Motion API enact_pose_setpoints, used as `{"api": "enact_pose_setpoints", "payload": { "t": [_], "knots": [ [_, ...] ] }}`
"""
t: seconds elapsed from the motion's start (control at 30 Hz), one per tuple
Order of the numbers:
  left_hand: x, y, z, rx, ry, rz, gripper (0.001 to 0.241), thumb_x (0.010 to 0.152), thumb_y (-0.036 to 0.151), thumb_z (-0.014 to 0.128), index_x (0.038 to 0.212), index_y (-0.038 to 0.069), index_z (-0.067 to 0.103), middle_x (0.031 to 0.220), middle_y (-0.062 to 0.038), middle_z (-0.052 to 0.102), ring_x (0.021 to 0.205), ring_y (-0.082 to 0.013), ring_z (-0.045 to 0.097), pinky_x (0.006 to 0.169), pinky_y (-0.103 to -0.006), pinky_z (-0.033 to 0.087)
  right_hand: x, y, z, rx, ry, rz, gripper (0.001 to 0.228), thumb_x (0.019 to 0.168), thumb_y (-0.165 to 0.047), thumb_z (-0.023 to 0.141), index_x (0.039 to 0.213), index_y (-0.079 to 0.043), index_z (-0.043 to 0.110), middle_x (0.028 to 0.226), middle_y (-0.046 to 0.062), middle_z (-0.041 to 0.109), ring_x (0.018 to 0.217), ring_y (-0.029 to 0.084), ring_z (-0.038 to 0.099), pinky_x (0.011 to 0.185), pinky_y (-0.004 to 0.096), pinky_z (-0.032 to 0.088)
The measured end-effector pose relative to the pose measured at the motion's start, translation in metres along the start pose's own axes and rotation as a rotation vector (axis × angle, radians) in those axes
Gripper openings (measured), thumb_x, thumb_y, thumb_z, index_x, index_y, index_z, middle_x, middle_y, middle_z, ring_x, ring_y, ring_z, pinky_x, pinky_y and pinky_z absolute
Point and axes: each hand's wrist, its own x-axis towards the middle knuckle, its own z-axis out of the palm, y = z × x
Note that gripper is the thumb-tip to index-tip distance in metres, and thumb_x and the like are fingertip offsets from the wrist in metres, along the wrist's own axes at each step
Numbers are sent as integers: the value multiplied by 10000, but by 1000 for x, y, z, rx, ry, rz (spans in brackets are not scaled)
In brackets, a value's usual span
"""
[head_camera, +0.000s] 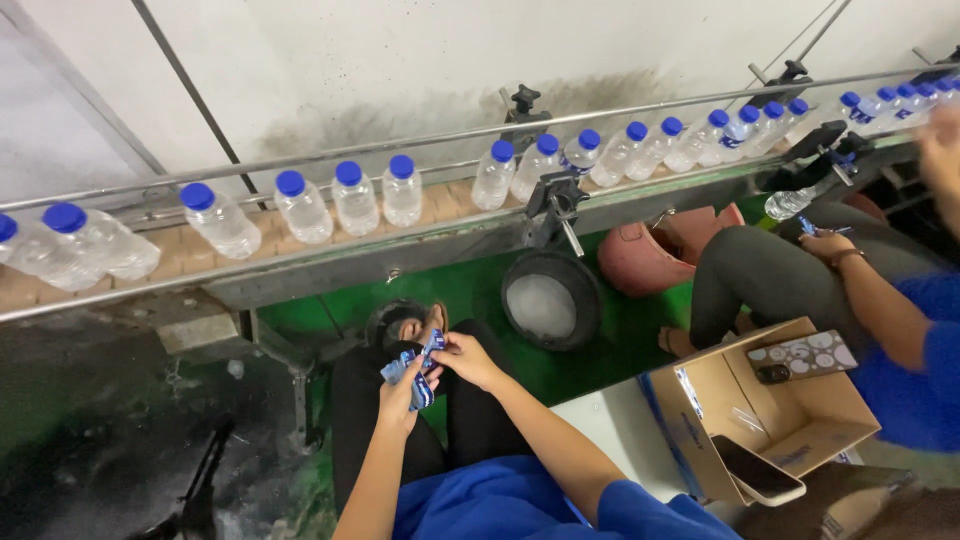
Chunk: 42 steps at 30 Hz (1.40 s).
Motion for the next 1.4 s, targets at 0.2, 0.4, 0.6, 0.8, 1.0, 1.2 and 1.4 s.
{"api": "enact_pose_setpoints", "payload": {
  "t": [0.2,0.4,0.6,0.8,1.0,1.2,1.4],
  "knots": [
    [29,-21,-15,4,2,10,479,873,85,825,1218,-106,552,1083,-351,681,909,-468,744,790,-598,595,-2,-22,3,-634,95,-261,231,771,-189,830,961,-72,773,907,165,747,931,365,732,812,451,586],
    [26,-16,-20,27,0,31,422,874,98,829,1161,-89,584,1003,-303,724,812,-405,767,742,-543,631,-20,-84,21,-68,-97,-96,121,832,-90,784,945,-89,739,826,25,729,765,125,711,779,303,594],
    [-31,20,-4,128,-75,-11,446,895,152,804,1183,-140,628,1080,-337,725,943,-382,747,830,-492,601,24,-245,-22,-399,139,-642,232,849,-238,853,946,-113,683,1012,93,733,1102,246,677,1015,422,487],
    [0,-2,-12,146,-101,-51,495,864,166,874,1177,-117,615,1067,-346,728,922,-417,759,816,-557,602,81,-332,-54,-1152,286,-644,196,901,-397,745,887,-217,669,925,26,706,937,309,728,823,467,569],
    [-21,12,-3,192,-105,-112,339,873,128,788,1118,-95,714,1029,-249,775,914,-339,763,814,-407,626,90,-347,-60,-1190,43,-341,309,897,-252,703,1166,-158,585,1146,45,667,893,253,636,691,397,486],
    [-14,11,-1,239,-121,-117,343,844,125,813,1079,-89,686,949,-266,753,876,-379,764,796,-417,641,122,-347,-104,-1286,-19,-201,350,847,-248,768,1146,-159,609,1170,37,666,973,246,636,767,417,495],
    [-10,7,1,214,-104,-117,341,898,76,736,1142,-144,642,1072,-310,742,995,-407,751,872,-423,626,131,-340,-132,-1262,-151,-7,645,805,-290,792,1368,-115,532,1348,89,567,1166,278,575,920,406,472]
  ]
}}
